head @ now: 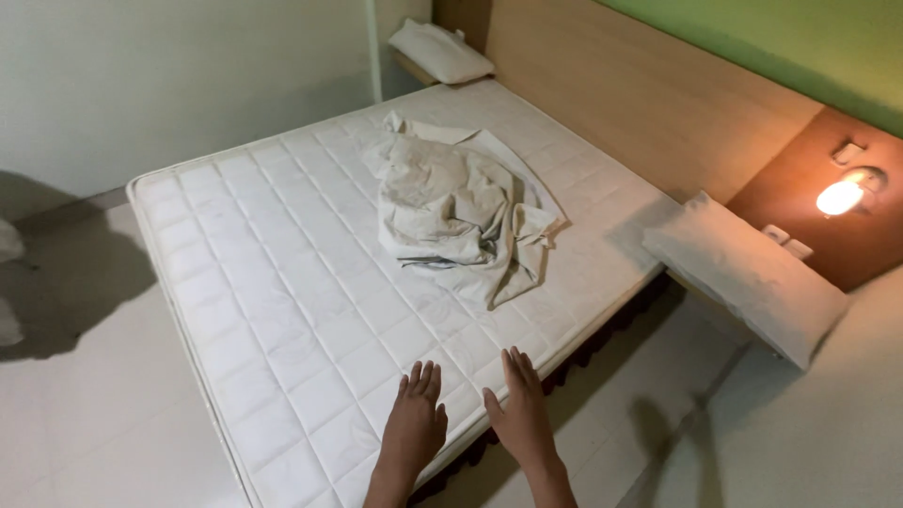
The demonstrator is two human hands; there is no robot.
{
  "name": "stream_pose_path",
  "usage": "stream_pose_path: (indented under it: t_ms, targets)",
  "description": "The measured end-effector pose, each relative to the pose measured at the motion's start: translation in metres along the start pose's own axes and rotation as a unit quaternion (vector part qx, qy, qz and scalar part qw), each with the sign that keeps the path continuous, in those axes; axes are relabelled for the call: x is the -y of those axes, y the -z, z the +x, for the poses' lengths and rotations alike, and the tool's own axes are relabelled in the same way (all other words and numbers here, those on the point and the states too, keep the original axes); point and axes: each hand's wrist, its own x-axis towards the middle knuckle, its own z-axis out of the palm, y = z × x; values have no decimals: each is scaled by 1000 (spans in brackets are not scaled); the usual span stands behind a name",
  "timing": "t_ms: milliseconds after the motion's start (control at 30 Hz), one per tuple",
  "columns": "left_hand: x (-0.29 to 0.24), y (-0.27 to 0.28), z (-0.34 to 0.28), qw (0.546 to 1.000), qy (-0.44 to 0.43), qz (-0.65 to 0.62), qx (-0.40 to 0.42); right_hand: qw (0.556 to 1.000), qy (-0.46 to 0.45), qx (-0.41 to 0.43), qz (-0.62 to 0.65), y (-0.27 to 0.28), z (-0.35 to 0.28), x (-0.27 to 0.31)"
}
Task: The person makes a bed by arranging pillows and smoothing the mattress. They pick up a pillow, place it against the headboard, and then smooth the white mattress surface with their hands. The person also handles a crumpled white sheet or duvet, spreading it over the mattress.
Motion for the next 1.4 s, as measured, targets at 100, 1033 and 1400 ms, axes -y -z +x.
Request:
stream_pose_path:
  t_ms: [100,1033,1400]
  targets:
    - [2,7,5,1000,26,-4,-7,999,40,-27,0,-4,9,-4]
    - [2,25,124,952,160,-29,-259,951,257,-129,111,40,177,7]
    - [-26,-17,131,943,185,-4,-277,956,252,-54,138,42,185,-34]
